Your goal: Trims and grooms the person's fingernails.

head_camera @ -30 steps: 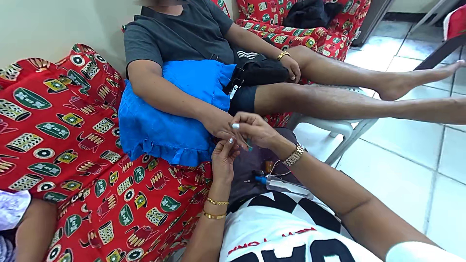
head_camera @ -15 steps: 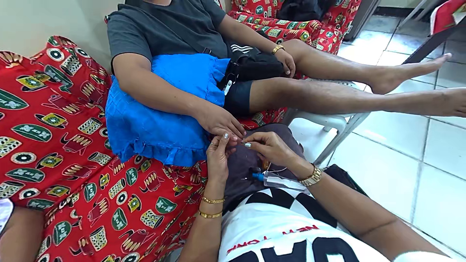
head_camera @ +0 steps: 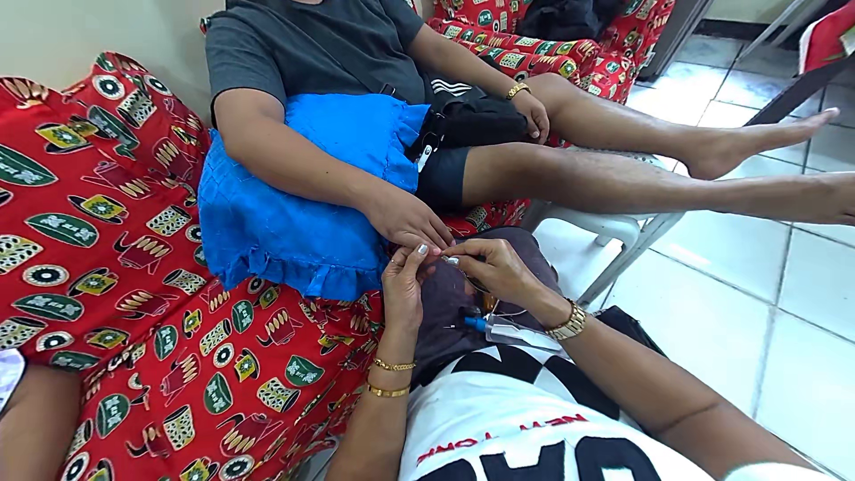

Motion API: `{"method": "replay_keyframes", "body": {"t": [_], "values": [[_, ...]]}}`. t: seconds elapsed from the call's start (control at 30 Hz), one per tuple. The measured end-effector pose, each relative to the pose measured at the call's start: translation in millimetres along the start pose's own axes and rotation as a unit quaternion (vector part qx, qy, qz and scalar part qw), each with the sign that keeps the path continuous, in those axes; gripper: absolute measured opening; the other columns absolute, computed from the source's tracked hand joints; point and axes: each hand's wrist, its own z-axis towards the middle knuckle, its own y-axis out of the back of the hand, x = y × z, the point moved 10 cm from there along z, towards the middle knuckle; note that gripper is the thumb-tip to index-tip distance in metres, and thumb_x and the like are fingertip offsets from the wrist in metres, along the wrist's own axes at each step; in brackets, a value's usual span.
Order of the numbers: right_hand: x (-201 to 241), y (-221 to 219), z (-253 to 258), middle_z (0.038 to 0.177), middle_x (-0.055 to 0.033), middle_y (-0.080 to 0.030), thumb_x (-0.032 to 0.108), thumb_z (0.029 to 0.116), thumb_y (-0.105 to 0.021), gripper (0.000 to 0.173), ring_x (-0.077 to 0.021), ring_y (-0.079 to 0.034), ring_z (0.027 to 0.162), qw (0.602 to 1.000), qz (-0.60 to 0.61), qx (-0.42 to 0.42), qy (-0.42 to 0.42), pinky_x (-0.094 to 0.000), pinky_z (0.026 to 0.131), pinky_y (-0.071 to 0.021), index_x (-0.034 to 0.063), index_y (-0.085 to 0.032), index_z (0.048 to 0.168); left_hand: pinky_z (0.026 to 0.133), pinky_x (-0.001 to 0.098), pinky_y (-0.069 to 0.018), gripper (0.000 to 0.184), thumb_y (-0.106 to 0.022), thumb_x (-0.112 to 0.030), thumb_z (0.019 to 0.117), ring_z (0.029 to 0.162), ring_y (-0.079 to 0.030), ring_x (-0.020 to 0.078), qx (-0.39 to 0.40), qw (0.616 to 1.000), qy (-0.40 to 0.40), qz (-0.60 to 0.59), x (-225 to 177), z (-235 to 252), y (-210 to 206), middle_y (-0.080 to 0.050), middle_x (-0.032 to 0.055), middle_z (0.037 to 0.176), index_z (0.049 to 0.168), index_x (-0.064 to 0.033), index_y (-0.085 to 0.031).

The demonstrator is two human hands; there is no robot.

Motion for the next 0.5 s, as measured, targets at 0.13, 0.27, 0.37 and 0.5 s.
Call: {"method": "replay_keyframes", "body": {"t": [0.13,0.27,0.37,0.5], "values": [[0.7,1.3,0.8,0.077,-0.0036,-0.069,0.005,0.1024,-0.057,0.019,-0.0017,-0.058,0.052,1.000,0.001,-0.009,0.007,-0.0179,0.051,-0.0515,-0.0014,-0.074,0.110,0.075,0.0262,-0.0588,0.022,-0.053,-0.001,0.1025,0.078,-0.071,0.0114,0.002,1.000,-0.002,-0.008,0.5,0.9,-0.4,-0.075,0.0049,0.086,0.088,-0.0055,-0.069],[2.1,2.3,1.3,0.073,-0.0025,-0.068,0.006,0.1019,-0.059,0.018,-0.0012,-0.056,0.051,1.000,-0.003,-0.016,0.015,-0.0171,0.051,-0.0504,-0.0010,-0.074,0.109,0.074,0.0260,-0.0589,0.021,-0.053,-0.001,0.1025,0.078,-0.071,0.0116,0.002,1.000,-0.002,-0.012,0.1,0.4,-0.9,-0.075,0.0050,0.086,0.089,-0.0054,-0.069],[3.2,2.8,2.0,0.071,-0.0027,-0.066,0.005,0.1007,-0.061,0.015,-0.0011,-0.055,0.050,0.999,-0.009,-0.025,0.024,-0.0167,0.050,-0.0493,-0.0011,-0.074,0.105,0.075,0.0260,-0.0589,0.022,-0.053,-0.001,0.1021,0.078,-0.071,0.0115,0.001,1.000,-0.006,-0.012,-0.1,0.5,-1.1,-0.075,0.0049,0.086,0.088,-0.0059,-0.069],[4.8,2.5,3.4,0.072,-0.0038,-0.065,0.005,0.1000,-0.062,0.013,-0.0019,-0.054,0.050,0.999,-0.027,-0.035,0.028,-0.0175,0.049,-0.0491,-0.0012,-0.073,0.102,0.075,0.0263,-0.0589,0.021,-0.053,-0.001,0.1021,0.078,-0.070,0.0119,-0.002,1.000,-0.007,-0.013,0.6,0.7,-1.2,-0.074,0.0049,0.086,0.088,-0.0058,-0.069]]}}
